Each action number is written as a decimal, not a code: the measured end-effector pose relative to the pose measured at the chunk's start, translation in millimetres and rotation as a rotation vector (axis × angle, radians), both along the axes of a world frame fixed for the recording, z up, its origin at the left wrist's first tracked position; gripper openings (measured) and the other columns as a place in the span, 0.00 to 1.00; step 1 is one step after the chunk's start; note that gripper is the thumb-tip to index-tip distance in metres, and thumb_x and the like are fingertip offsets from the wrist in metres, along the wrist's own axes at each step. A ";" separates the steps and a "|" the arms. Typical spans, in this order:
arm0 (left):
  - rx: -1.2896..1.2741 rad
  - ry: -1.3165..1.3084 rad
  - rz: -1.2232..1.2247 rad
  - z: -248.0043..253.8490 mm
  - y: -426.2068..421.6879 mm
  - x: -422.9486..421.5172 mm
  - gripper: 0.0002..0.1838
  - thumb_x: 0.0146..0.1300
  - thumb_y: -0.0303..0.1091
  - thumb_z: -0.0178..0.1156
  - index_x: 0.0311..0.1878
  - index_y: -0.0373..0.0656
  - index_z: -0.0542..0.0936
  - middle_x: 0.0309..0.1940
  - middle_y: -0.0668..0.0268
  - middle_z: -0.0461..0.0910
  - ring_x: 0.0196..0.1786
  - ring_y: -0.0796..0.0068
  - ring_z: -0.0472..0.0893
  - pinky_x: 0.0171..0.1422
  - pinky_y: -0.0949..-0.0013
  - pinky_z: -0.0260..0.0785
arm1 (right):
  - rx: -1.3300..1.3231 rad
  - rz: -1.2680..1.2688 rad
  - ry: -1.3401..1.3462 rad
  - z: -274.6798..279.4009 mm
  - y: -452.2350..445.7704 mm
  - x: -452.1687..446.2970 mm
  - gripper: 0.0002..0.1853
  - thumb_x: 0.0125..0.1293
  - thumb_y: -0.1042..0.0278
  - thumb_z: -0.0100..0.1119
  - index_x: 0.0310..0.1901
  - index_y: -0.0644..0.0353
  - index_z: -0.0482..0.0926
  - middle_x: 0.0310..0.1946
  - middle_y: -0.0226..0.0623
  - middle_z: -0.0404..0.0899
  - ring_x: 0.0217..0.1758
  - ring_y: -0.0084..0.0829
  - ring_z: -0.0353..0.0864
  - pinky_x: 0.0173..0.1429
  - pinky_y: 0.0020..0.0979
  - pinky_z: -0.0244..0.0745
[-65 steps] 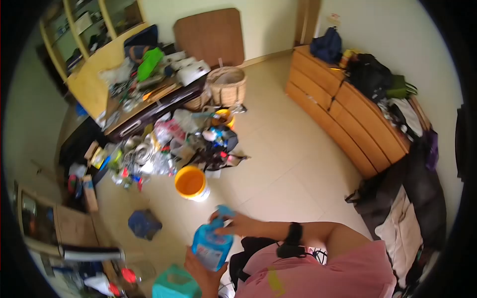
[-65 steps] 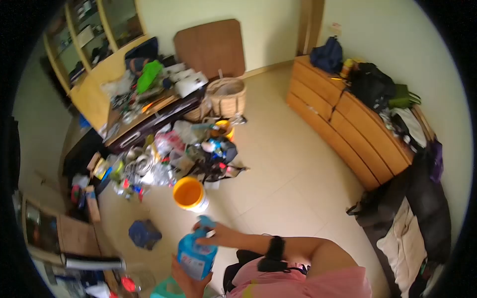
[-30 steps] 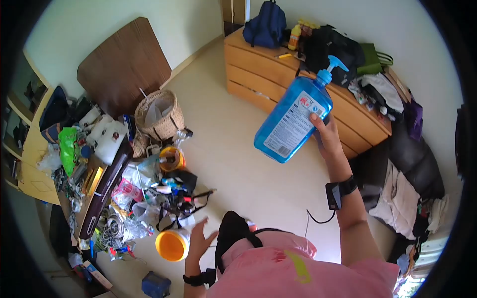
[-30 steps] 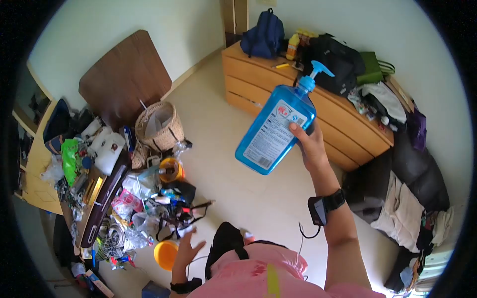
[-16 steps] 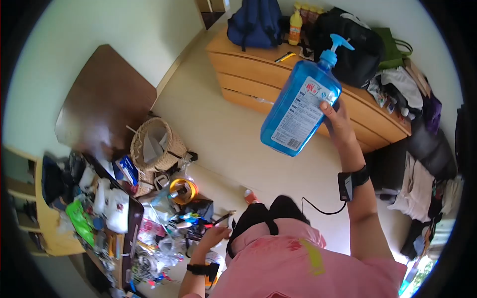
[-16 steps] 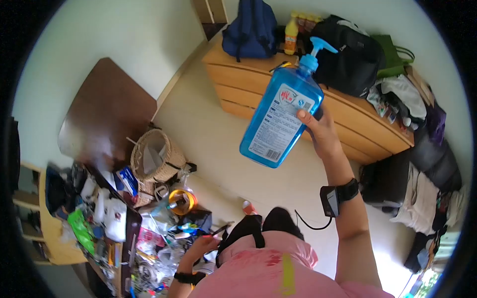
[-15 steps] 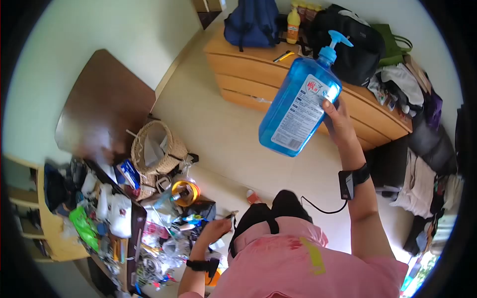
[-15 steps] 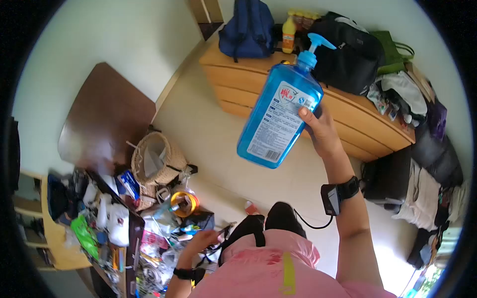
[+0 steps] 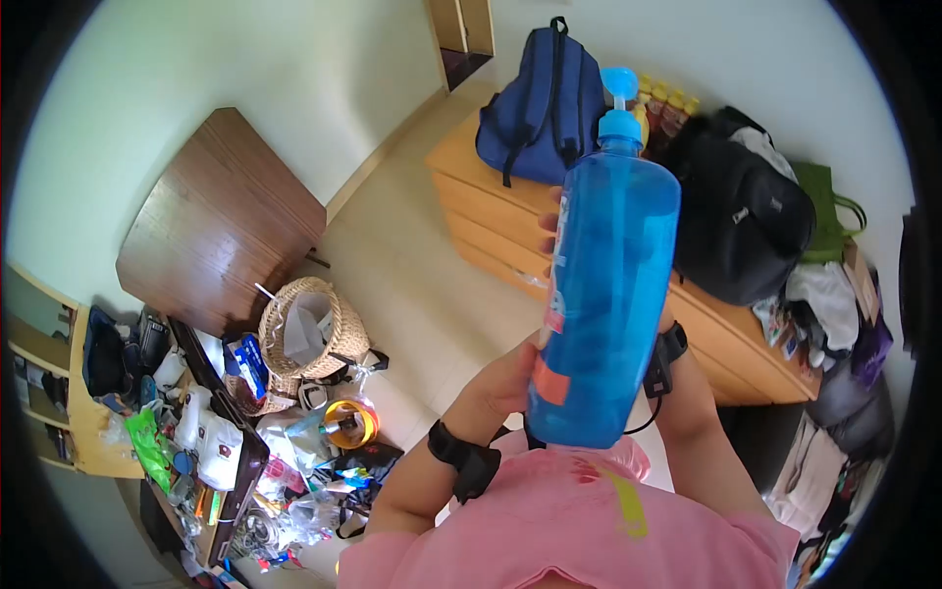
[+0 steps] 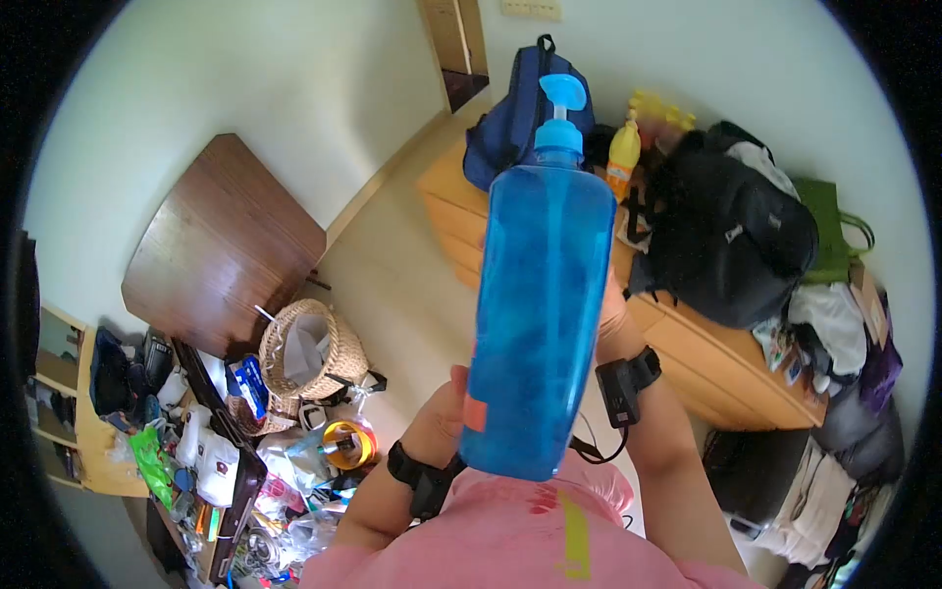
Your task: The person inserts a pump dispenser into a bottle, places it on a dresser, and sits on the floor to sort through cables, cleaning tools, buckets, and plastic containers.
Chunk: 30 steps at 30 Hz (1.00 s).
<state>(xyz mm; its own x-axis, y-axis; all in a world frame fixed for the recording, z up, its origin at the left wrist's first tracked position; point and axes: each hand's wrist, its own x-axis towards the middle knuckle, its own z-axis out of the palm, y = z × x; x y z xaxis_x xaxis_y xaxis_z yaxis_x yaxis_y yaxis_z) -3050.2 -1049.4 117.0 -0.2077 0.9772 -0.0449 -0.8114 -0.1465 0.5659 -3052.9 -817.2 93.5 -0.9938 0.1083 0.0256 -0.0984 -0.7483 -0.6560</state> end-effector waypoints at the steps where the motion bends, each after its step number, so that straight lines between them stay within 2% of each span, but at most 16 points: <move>1: -0.085 0.035 0.011 13.1 10.0 -9.9 0.52 0.56 0.63 0.63 0.73 0.42 0.52 0.69 0.60 0.63 0.65 0.67 0.70 0.66 0.59 0.67 | -0.036 0.006 -0.020 11.6 10.8 -7.7 0.30 0.68 0.50 0.55 0.65 0.61 0.66 0.57 0.45 0.75 0.55 0.37 0.78 0.55 0.40 0.78; 3: -0.124 0.470 0.307 23.4 29.3 -23.9 0.47 0.57 0.48 0.69 0.71 0.40 0.54 0.64 0.59 0.67 0.63 0.69 0.71 0.63 0.63 0.69 | -0.109 0.015 -0.060 35.2 32.5 -23.1 0.24 0.70 0.52 0.53 0.59 0.61 0.73 0.50 0.40 0.81 0.49 0.32 0.82 0.50 0.34 0.81; 4: -0.133 0.462 0.321 34.5 34.6 -28.2 0.47 0.57 0.48 0.69 0.71 0.40 0.54 0.64 0.59 0.67 0.63 0.69 0.71 0.63 0.63 0.69 | 0.013 -0.020 -0.030 43.4 34.6 -26.0 0.28 0.70 0.47 0.52 0.61 0.61 0.70 0.53 0.40 0.79 0.53 0.32 0.80 0.54 0.36 0.79; 6: -0.220 0.717 0.708 55.3 40.6 -33.3 0.46 0.55 0.40 0.71 0.70 0.37 0.54 0.60 0.58 0.68 0.61 0.70 0.71 0.62 0.66 0.68 | 0.177 -0.005 0.057 66.2 37.8 -32.2 0.38 0.68 0.37 0.49 0.67 0.62 0.63 0.60 0.41 0.73 0.61 0.33 0.74 0.63 0.41 0.72; 7: -0.235 0.706 0.720 55.6 40.8 -37.1 0.46 0.55 0.40 0.71 0.70 0.37 0.54 0.60 0.58 0.68 0.61 0.70 0.71 0.62 0.66 0.68 | 0.322 0.008 0.106 82.3 32.3 -33.0 0.49 0.63 0.28 0.48 0.72 0.63 0.53 0.67 0.44 0.64 0.68 0.37 0.67 0.68 0.42 0.64; 10: -0.264 0.693 0.808 53.3 44.2 -43.3 0.43 0.61 0.42 0.67 0.70 0.35 0.53 0.61 0.56 0.67 0.62 0.71 0.70 0.64 0.67 0.66 | 0.493 0.004 0.190 91.5 19.4 -32.4 0.56 0.58 0.26 0.52 0.73 0.64 0.48 0.69 0.49 0.60 0.69 0.41 0.65 0.69 0.40 0.63; 11: -0.281 0.663 0.813 50.0 46.7 -45.4 0.38 0.65 0.43 0.62 0.70 0.36 0.54 0.62 0.59 0.67 0.62 0.72 0.70 0.66 0.67 0.64 | 0.540 -0.008 0.260 90.6 16.8 -33.5 0.57 0.56 0.32 0.62 0.73 0.65 0.46 0.67 0.53 0.62 0.68 0.43 0.65 0.69 0.39 0.62; 12: -0.296 0.635 0.814 48.7 48.7 -46.2 0.34 0.70 0.44 0.57 0.70 0.37 0.56 0.63 0.61 0.68 0.62 0.73 0.69 0.67 0.68 0.62 | 0.534 -0.009 0.262 93.3 13.4 -33.8 0.57 0.56 0.32 0.62 0.73 0.65 0.46 0.67 0.53 0.62 0.68 0.43 0.65 0.69 0.39 0.62; 13: -0.298 0.639 0.811 51.0 50.4 -45.1 0.34 0.70 0.44 0.57 0.70 0.37 0.56 0.63 0.61 0.68 0.62 0.73 0.69 0.67 0.68 0.62 | 0.583 -0.029 0.185 98.9 10.1 -33.6 0.55 0.57 0.39 0.65 0.73 0.66 0.45 0.66 0.53 0.62 0.68 0.42 0.66 0.69 0.38 0.62; 14: -0.320 0.579 0.829 54.9 51.7 -43.0 0.34 0.72 0.47 0.51 0.72 0.38 0.53 0.64 0.59 0.65 0.64 0.72 0.67 0.69 0.68 0.59 | 0.634 -0.048 0.109 103.9 8.0 -33.6 0.54 0.57 0.46 0.68 0.73 0.66 0.45 0.65 0.53 0.63 0.67 0.41 0.66 0.70 0.38 0.61; 15: -0.342 0.516 0.849 57.7 52.8 -42.1 0.35 0.74 0.50 0.45 0.73 0.38 0.49 0.65 0.58 0.63 0.66 0.71 0.65 0.70 0.69 0.57 | 0.546 -0.033 0.090 106.9 7.2 -34.8 0.52 0.57 0.55 0.70 0.73 0.67 0.45 0.63 0.53 0.65 0.66 0.40 0.67 0.69 0.38 0.62; 18: -0.403 0.595 0.839 60.3 51.4 -42.5 0.35 0.75 0.54 0.38 0.75 0.40 0.49 0.66 0.59 0.62 0.67 0.72 0.63 0.71 0.69 0.55 | 0.524 -0.013 0.083 109.1 8.7 -36.6 0.52 0.58 0.54 0.70 0.73 0.67 0.45 0.64 0.53 0.64 0.66 0.38 0.67 0.69 0.37 0.62; 19: -0.411 0.593 0.841 59.6 51.9 -41.9 0.35 0.75 0.54 0.38 0.75 0.40 0.49 0.66 0.59 0.62 0.67 0.72 0.63 0.71 0.69 0.55 | 0.519 -0.008 0.081 108.0 9.1 -36.8 0.52 0.58 0.54 0.70 0.73 0.67 0.45 0.64 0.53 0.64 0.66 0.38 0.67 0.69 0.37 0.62; 21: -0.414 0.559 0.878 58.6 55.0 -41.7 0.31 0.76 0.53 0.37 0.72 0.39 0.57 0.65 0.62 0.66 0.65 0.76 0.65 0.70 0.69 0.56 | 0.518 0.002 0.091 106.4 11.7 -38.0 0.52 0.58 0.55 0.69 0.73 0.67 0.45 0.64 0.53 0.64 0.66 0.38 0.67 0.69 0.37 0.63; 28: -0.381 0.482 0.881 54.1 60.2 -40.4 0.29 0.77 0.50 0.38 0.72 0.40 0.57 0.64 0.62 0.66 0.64 0.76 0.67 0.68 0.70 0.60 | 0.490 0.017 0.098 104.8 18.6 -38.2 0.52 0.57 0.56 0.70 0.73 0.65 0.46 0.64 0.52 0.64 0.66 0.39 0.67 0.69 0.36 0.63; 30: -0.349 0.554 0.812 49.7 53.9 -44.8 0.39 0.70 0.49 0.54 0.74 0.41 0.49 0.65 0.58 0.63 0.67 0.69 0.65 0.69 0.65 0.60 | 0.534 0.031 0.136 99.3 24.4 -40.0 0.50 0.57 0.58 0.69 0.74 0.63 0.47 0.65 0.52 0.63 0.67 0.39 0.66 0.70 0.35 0.61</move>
